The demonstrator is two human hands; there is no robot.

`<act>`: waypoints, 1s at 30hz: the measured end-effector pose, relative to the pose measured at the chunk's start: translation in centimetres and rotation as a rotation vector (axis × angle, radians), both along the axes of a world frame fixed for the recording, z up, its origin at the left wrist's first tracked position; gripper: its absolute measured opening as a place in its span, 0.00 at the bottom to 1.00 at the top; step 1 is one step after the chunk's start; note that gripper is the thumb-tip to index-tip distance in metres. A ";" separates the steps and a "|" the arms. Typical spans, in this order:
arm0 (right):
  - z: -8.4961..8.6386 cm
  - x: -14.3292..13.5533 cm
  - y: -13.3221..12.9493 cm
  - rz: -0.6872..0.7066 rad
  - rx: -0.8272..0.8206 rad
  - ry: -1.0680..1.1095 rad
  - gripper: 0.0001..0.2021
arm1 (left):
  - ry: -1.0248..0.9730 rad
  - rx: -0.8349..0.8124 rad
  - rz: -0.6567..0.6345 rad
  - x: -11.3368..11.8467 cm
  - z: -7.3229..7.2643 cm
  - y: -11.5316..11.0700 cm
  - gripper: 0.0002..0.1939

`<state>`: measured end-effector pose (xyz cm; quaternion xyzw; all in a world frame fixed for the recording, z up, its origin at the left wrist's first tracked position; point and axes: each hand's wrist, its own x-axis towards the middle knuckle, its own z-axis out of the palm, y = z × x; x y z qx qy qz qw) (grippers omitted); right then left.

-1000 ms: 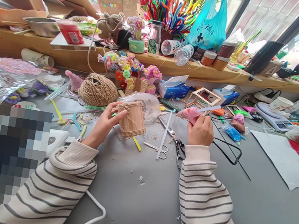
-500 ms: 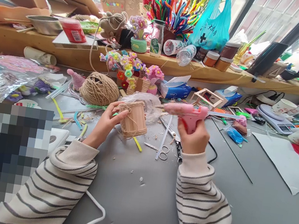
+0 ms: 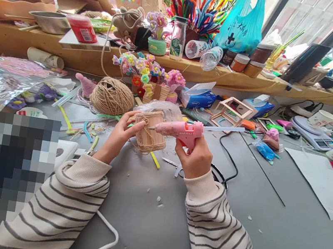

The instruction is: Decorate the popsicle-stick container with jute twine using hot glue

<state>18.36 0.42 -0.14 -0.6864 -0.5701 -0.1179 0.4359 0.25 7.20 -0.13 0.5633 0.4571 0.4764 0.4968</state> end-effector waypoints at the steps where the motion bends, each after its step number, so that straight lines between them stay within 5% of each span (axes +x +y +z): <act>1: -0.1 0.0 0.0 -0.005 0.004 -0.005 0.24 | 0.001 0.003 -0.001 0.0 0.0 0.0 0.25; 12: -0.4 0.1 0.6 0.053 0.157 -0.066 0.19 | -0.008 -0.005 0.002 0.0 -0.3 0.1 0.27; 30: -1.3 0.6 0.7 0.029 0.134 -0.126 0.20 | 0.007 0.009 -0.012 -0.1 -0.2 0.1 0.25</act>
